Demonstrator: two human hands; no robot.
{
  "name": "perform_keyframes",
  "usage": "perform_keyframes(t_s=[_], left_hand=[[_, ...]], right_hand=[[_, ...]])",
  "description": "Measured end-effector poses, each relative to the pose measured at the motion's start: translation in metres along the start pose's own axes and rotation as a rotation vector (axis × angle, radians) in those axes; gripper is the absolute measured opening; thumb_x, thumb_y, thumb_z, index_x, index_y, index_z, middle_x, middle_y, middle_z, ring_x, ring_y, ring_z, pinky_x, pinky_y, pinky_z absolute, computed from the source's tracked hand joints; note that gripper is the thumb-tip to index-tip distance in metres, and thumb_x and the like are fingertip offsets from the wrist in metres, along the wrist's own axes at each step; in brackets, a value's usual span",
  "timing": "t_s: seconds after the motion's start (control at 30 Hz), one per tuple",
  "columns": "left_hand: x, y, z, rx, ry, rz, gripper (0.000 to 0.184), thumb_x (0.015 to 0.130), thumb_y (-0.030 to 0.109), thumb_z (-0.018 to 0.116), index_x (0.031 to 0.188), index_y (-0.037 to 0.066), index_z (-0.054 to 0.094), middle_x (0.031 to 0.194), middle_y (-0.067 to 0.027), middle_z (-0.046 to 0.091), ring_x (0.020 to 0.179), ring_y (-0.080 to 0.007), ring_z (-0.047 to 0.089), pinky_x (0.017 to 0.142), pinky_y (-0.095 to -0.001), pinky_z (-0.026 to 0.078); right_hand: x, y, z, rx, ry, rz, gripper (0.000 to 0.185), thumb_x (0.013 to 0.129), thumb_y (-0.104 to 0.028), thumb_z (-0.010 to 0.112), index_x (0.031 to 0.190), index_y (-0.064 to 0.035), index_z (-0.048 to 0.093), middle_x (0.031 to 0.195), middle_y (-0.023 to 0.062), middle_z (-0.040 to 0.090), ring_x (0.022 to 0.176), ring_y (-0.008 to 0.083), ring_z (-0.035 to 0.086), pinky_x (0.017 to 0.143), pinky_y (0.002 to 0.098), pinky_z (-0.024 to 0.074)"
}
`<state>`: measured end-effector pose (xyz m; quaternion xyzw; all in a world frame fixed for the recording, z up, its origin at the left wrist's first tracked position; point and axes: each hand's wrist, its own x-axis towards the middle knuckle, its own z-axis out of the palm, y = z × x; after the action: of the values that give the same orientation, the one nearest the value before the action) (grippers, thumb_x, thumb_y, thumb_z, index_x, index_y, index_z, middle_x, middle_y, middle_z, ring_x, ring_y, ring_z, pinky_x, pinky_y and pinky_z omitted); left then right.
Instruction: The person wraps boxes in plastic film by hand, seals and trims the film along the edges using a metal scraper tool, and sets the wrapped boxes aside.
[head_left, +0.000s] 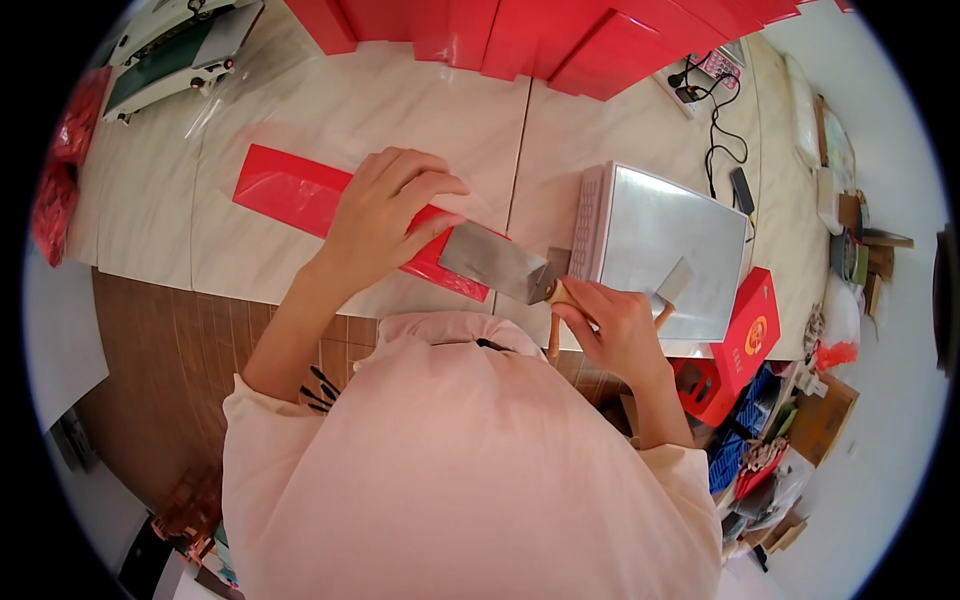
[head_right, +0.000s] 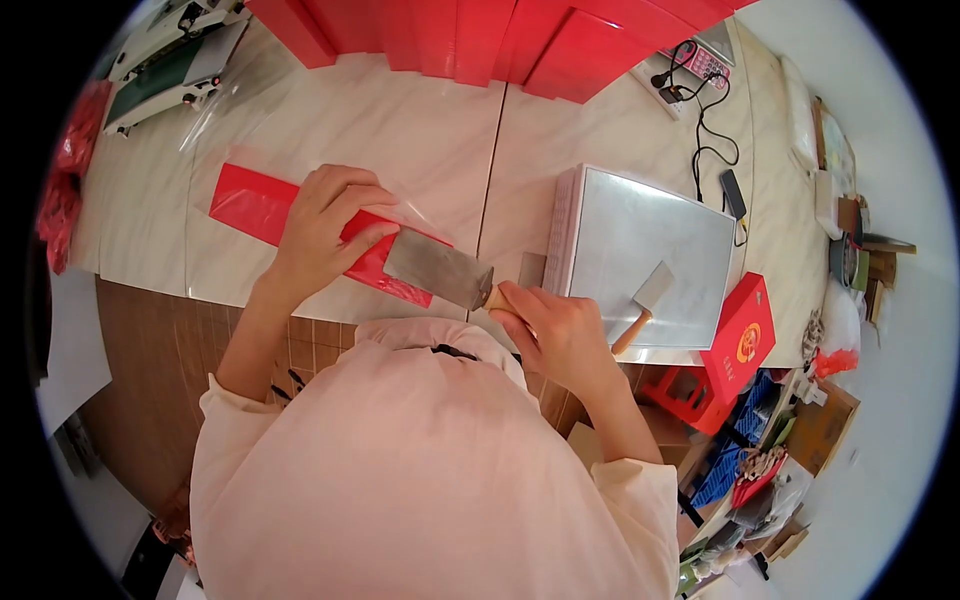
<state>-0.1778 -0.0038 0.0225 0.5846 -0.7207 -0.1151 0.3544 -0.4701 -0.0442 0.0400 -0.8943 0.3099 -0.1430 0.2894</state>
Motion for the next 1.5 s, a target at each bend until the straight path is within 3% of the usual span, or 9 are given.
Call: perform_keyframes(t_s=[0.37, 0.57, 0.77, 0.9, 1.0, 1.03, 1.27, 1.33, 1.5], left_hand=[[0.015, 0.002, -0.002, 0.256, -0.278, 0.429, 0.013, 0.072, 0.016, 0.074, 0.082, 0.013, 0.065, 0.088, 0.0022, 0.061, 0.094, -0.0171, 0.058, 0.095, -0.0422, 0.04], [-0.002, 0.002, 0.003, 0.279, -0.116, 0.537, 0.011, 0.074, 0.014, 0.072, 0.083, 0.013, 0.066, 0.083, 0.0029, 0.061, 0.088, -0.015, 0.06, 0.085, -0.0408, 0.042], [-0.036, -0.049, -0.06, 0.425, 0.252, 0.124, 0.014, 0.094, 0.014, 0.058, 0.102, 0.008, 0.067, 0.108, -0.0076, 0.065, 0.105, -0.0248, 0.058, 0.095, -0.0416, 0.04], [-0.075, -0.102, -0.095, -0.061, 0.789, -0.587, 0.051, 0.102, 0.042, 0.039, 0.133, 0.003, 0.05, 0.127, -0.0114, 0.058, 0.123, -0.0225, 0.05, 0.107, -0.039, 0.032], [-0.096, -0.133, -0.098, -0.306, 0.838, -0.757, 0.056, 0.103, 0.047, 0.034, 0.138, 0.004, 0.044, 0.133, -0.0136, 0.053, 0.127, -0.0226, 0.047, 0.11, -0.0417, 0.029], [-0.11, -0.141, -0.101, -0.309, 0.841, -0.753, 0.056, 0.103, 0.047, 0.034, 0.138, 0.004, 0.044, 0.133, -0.0136, 0.053, 0.127, -0.0226, 0.047, 0.11, -0.0417, 0.029], [-0.104, -0.185, -0.086, -0.802, 0.604, -0.76, 0.068, 0.103, 0.055, 0.022, 0.146, 0.004, 0.038, 0.151, -0.0111, 0.04, 0.141, -0.0243, 0.034, 0.117, -0.0423, 0.021], [-0.105, -0.205, -0.074, -1.056, 0.386, -0.616, 0.073, 0.101, 0.059, 0.021, 0.145, 0.005, 0.039, 0.15, -0.0114, 0.042, 0.141, -0.0255, 0.034, 0.118, -0.0428, 0.02], [-0.13, -0.276, -0.014, -1.193, 0.292, -0.611, 0.062, 0.101, 0.056, 0.035, 0.142, 0.01, 0.045, 0.141, -0.0036, 0.051, 0.131, -0.0207, 0.046, 0.113, -0.04, 0.031]], right_hand=[[0.004, 0.0, -0.001, 0.037, -0.052, 0.065, 0.02, 0.086, -0.016, 0.071, 0.101, -0.004, 0.066, 0.071, 0.0066, 0.063, 0.056, 0.0269, 0.058, 0.047, 0.0354, 0.0417], [0.002, 0.002, 0.001, 0.133, 0.066, 0.042, 0.015, 0.088, -0.021, 0.068, 0.093, -0.0079, 0.065, 0.069, 0.0072, 0.061, 0.054, 0.0303, 0.054, 0.047, 0.0373, 0.0423], [-0.052, 0.036, -0.045, 0.349, 0.014, 0.482, 0.02, 0.093, -0.022, 0.063, 0.099, -0.0024, 0.066, 0.059, 0.0116, 0.05, 0.052, 0.0221, 0.049, 0.052, 0.0321, 0.0403], [-0.077, 0.081, -0.014, 0.351, 0.363, 0.871, 0.033, 0.099, -0.03, 0.053, 0.101, 0.0018, 0.062, 0.062, 0.0075, 0.053, 0.056, 0.0182, 0.047, 0.056, 0.0327, 0.0407], [-0.104, 0.136, 0.044, 0.155, 0.559, 0.932, 0.035, 0.101, -0.033, 0.05, 0.099, -0.0002, 0.062, 0.067, 0.0069, 0.056, 0.059, 0.017, 0.052, 0.057, 0.0326, 0.0427], [-0.106, 0.163, 0.074, 0.066, 0.615, 0.934, 0.034, 0.101, -0.033, 0.049, 0.099, -0.0021, 0.063, 0.065, 0.0005, 0.052, 0.054, 0.0089, 0.047, 0.052, 0.0277, 0.041], [-0.09, 0.144, 0.137, -0.106, 0.913, 0.933, 0.029, 0.098, -0.023, 0.049, 0.114, 0.0005, 0.054, 0.107, 0.0251, 0.061, 0.093, 0.0414, 0.06, 0.078, 0.0495, 0.0459], [-0.073, 0.09, 0.121, -0.627, 0.888, 0.74, 0.029, 0.092, -0.014, 0.055, 0.117, -0.0001, 0.054, 0.115, 0.0224, 0.059, 0.097, 0.0391, 0.059, 0.082, 0.0491, 0.0459], [-0.054, 0.0, 0.186, 0.513, 0.248, 0.563, 0.035, 0.09, -0.005, 0.055, 0.124, -0.0008, 0.053, 0.113, 0.0165, 0.063, 0.102, 0.0294, 0.061, 0.086, 0.0418, 0.0484]])
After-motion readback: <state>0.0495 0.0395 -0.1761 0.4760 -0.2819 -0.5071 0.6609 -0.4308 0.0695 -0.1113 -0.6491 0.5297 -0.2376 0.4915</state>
